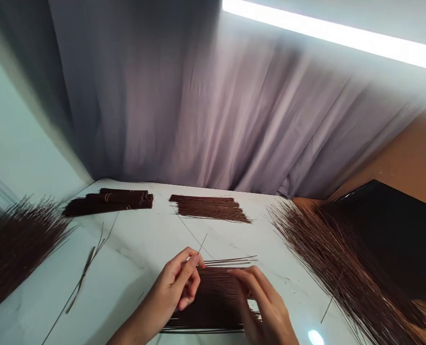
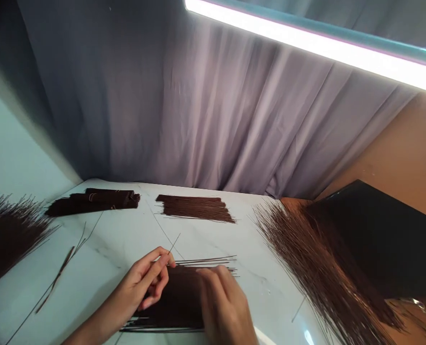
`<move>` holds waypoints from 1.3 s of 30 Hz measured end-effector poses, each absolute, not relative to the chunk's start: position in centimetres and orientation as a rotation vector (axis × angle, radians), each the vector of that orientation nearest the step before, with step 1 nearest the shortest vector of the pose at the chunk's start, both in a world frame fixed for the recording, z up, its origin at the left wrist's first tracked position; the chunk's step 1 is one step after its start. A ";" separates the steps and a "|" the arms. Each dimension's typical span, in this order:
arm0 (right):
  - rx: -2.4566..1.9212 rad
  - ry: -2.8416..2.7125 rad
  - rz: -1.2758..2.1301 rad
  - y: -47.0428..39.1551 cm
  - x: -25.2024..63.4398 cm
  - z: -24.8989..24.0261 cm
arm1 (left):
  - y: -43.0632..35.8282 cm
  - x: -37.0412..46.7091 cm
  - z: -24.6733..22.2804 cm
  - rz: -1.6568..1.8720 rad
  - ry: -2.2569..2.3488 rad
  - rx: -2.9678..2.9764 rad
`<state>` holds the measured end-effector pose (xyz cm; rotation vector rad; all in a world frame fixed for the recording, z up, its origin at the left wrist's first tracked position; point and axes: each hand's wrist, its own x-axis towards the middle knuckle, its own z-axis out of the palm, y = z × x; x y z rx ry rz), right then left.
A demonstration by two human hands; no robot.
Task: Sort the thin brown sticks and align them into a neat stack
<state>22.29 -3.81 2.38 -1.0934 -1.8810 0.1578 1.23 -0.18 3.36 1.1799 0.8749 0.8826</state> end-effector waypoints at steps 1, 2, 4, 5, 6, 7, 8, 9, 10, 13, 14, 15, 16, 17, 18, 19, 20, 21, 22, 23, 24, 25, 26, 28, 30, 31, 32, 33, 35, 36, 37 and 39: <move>-1.083 -1.917 0.152 -3.9 21.9 1.7 | -0.1 1.1 3.2 0.911 0.890 1.195; -1.083 -1.944 0.142 -4.0 21.6 1.2 | 0.1 1.0 3.2 0.939 0.907 1.205; -1.089 -1.977 0.110 -4.0 21.4 0.5 | 0.3 0.8 3.2 0.976 0.933 1.216; -1.093 -1.986 0.094 -4.0 21.4 0.3 | 0.5 0.6 3.2 0.988 0.950 1.224; -1.094 -1.993 0.078 -4.0 21.5 0.3 | 0.6 0.5 3.1 1.001 0.970 1.240; -1.099 -1.998 0.063 -3.9 21.6 0.4 | 0.7 0.4 3.1 1.015 0.993 1.252; -1.108 -2.005 0.051 -3.8 21.7 0.4 | 0.9 0.3 3.0 1.036 1.016 1.256; -1.118 -2.017 0.043 -3.7 21.8 0.5 | 1.0 0.2 3.0 1.058 1.035 1.254; -1.130 -2.033 0.038 -3.7 21.9 0.5 | 1.1 0.1 3.0 1.078 1.051 1.250; -1.150 -2.086 0.011 -3.4 22.3 0.4 | 1.2 -0.2 3.0 1.116 1.061 1.234; -1.156 -2.096 -0.005 -3.3 22.4 0.3 | 1.3 -0.2 2.9 1.117 1.053 1.235; -1.167 -2.104 -0.024 -3.3 22.6 0.2 | 1.3 -0.3 2.9 1.116 1.046 1.233; -1.175 -2.111 -0.046 -3.2 22.7 0.1 | 1.4 -0.3 2.9 1.118 1.041 1.226; -1.181 -2.116 -0.070 -3.1 22.8 0.0 | 1.4 -0.3 2.8 1.122 1.036 1.215; -1.187 -2.117 -0.096 -3.1 22.9 0.0 | 1.5 -0.3 2.8 1.128 1.033 1.201; -1.192 -2.119 -0.119 -3.0 22.9 0.0 | 1.5 -0.3 2.9 1.134 1.031 1.186; -1.195 -2.123 -0.134 -2.9 23.0 0.0 | 1.5 -0.3 3.0 1.140 1.031 1.172; -1.201 -2.129 -0.143 -2.9 23.0 0.1 | 1.6 -0.3 3.1 1.144 1.033 1.160; -1.209 -2.135 -0.145 -2.9 23.0 0.2 | 1.5 -0.3 3.3 1.144 1.035 1.153; -1.220 -2.143 -0.140 -2.9 23.0 0.2 | 1.5 -0.3 3.5 1.146 1.041 1.153; -1.232 -2.150 -0.134 -2.9 23.0 0.3 | 1.5 -0.2 3.8 1.150 1.052 1.156; -1.248 -2.151 -0.134 -2.9 23.1 0.4 | 1.4 -0.2 4.0 1.155 1.068 1.161; -1.266 -2.149 -0.141 -2.9 23.1 0.4 | 1.4 -0.2 4.1 1.158 1.089 1.165; -1.286 -2.157 -0.167 -3.0 23.2 0.5 | 1.3 -0.1 4.3 1.154 1.122 1.175; -1.285 -2.175 -0.188 -3.0 23.3 0.5 | 1.3 -0.1 4.2 1.142 1.132 1.170; -1.282 -2.182 -0.191 -3.0 23.4 0.5 | 1.3 -0.1 4.1 1.136 1.128 1.165; -1.287 -2.180 -0.189 -3.0 23.4 0.5 | 1.4 -0.2 4.0 1.131 1.125 1.161; -1.303 -2.173 -0.183 -3.0 23.4 0.5 | 1.4 -0.2 3.9 1.127 1.125 1.161; -1.347 -2.150 -0.168 -3.0 23.4 0.6 | 1.4 -0.3 3.8 1.117 1.141 1.179; -1.366 -2.140 -0.157 -3.0 23.4 0.6 | 1.3 -0.4 3.7 1.117 1.156 1.198; -1.379 -2.134 -0.143 -3.1 23.4 0.7 | 1.3 -0.4 3.7 1.119 1.173 1.217; -1.363 -2.135 -0.107 -3.1 23.5 0.9 | 1.1 -0.4 3.6 1.130 1.195 1.249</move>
